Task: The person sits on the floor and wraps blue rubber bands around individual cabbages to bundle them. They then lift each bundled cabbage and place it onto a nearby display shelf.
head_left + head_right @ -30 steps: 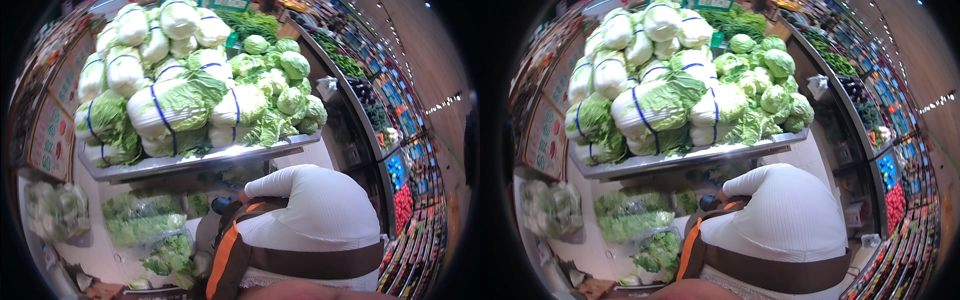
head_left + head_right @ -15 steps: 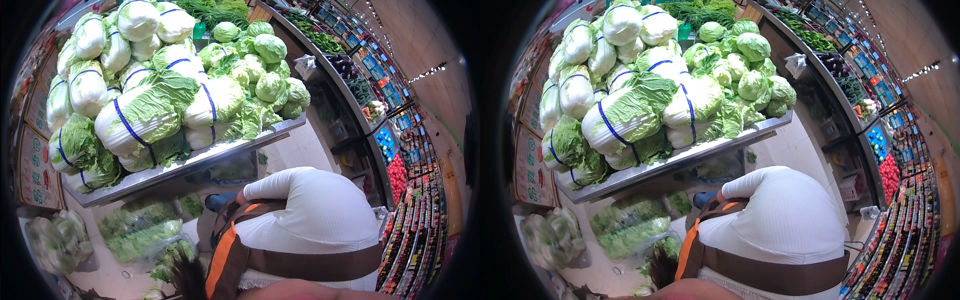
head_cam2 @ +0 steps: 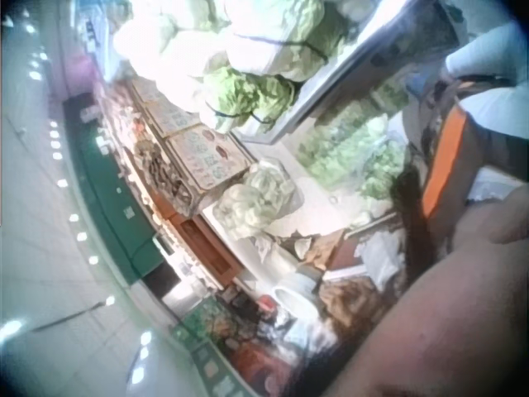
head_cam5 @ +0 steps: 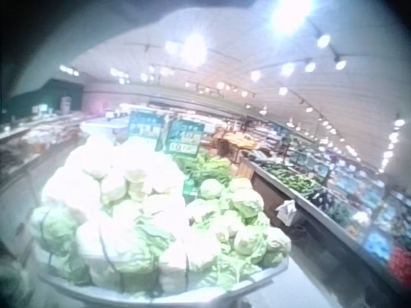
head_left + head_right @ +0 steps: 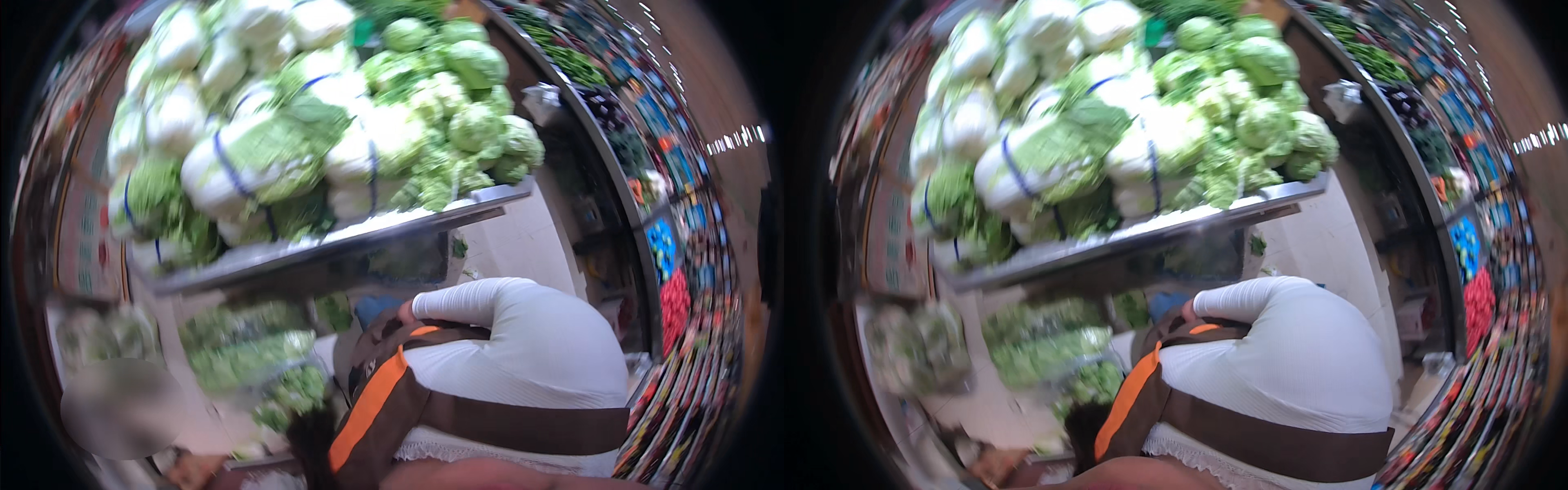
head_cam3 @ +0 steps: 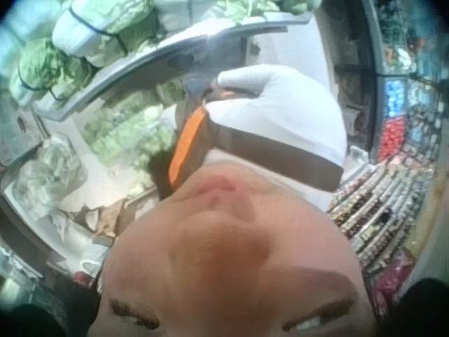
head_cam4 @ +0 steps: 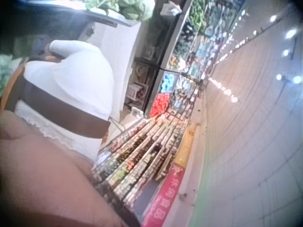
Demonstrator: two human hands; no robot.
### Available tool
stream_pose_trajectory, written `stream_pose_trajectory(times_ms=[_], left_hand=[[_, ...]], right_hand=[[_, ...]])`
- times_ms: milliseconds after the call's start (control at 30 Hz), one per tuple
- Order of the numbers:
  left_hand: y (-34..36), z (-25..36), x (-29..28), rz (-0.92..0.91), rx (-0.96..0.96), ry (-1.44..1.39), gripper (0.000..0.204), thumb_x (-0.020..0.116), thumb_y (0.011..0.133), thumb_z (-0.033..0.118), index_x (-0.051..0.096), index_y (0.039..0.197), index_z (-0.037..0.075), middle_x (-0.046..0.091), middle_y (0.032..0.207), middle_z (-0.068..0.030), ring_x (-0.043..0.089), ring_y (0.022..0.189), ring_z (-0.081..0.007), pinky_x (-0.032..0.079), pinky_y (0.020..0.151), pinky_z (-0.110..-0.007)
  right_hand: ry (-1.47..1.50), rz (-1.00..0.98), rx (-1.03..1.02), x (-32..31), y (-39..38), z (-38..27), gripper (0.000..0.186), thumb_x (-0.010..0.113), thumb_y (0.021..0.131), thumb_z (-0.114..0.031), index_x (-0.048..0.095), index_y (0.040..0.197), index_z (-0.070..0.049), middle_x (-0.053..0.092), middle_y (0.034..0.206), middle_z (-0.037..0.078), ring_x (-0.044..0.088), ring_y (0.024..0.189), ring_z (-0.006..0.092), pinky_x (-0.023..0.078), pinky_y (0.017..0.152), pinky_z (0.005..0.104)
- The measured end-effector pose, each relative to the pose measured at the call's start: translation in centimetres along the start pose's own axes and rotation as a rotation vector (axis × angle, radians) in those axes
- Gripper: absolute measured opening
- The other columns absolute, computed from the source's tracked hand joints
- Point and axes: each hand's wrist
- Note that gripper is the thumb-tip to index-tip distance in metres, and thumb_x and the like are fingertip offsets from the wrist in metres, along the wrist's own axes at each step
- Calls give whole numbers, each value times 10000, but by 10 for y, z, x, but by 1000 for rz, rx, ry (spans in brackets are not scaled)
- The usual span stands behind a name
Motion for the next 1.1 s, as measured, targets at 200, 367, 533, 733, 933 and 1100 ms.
stream_pose_trajectory(times_ms=[200, 367, 533, 733, 933, 1100], left_hand=[[-50, -111, -30, 337, -81, -212, 262, 619, 922, 230, 623, 1070, 13, 652, 863, -58, 587, 730, -138, 475, 648, -273], [-25, -205, -26, 562, -42, -371, 269, 623, 922, 234, 621, 1075, 12, 652, 865, -58, 585, 730, -137, 473, 646, -272], [84, -321, -63, 652, -167, -436, 292, 647, 920, 257, 628, 1070, 7, 657, 906, -56, 591, 789, -130, 477, 708, -264], [163, -397, -116, 923, -97, -319, 256, 652, 931, 252, 645, 1020, 12, 674, 901, -58, 615, 775, -112, 490, 673, -264], [129, -380, -137, 1262, -17, -809, 215, 637, 940, 235, 639, 1038, 44, 670, 880, -47, 626, 758, -103, 487, 617, -228], [92, -426, -177, 1289, -287, -909, 490, 610, 919, 454, 580, 1186, 44, 639, 1079, -86, 629, 971, -193, 546, 777, -366]], right_hand=[[-407, -206, -94, -21, 47, -1, 362, 566, 858, -216, 684, 1155, -45, 641, 1209, 216, 603, 1156, 362, 460, 1017, 439], [-528, -272, -193, -69, 175, -37, 432, 676, 798, -382, 676, 1052, -32, 684, 968, 224, 656, 935, 399, 513, 841, 469], [-497, -9, -317, -68, 353, -72, 497, 661, 825, -444, 620, 1070, -13, 668, 1039, 237, 631, 989, 421, 493, 862, 470], [-502, 102, -704, 1, 524, -85, 537, 659, 837, -366, 547, 1175, 36, 635, 1086, 263, 609, 1022, 424, 482, 883, 470], [-225, 289, -781, 45, 531, -112, 589, 675, 835, -176, 479, 1369, -22, 607, 1267, 186, 580, 1185, 336, 457, 997, 379], [-168, 148, -865, 71, 526, -170, 584, 663, 850, -179, 468, 1374, -13, 604, 1289, 150, 587, 1173, 302, 453, 997, 360]])
Point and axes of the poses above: each hand's wrist, its own y-axis towards the middle knuckle, its own x-axis out of the palm, z = x × y
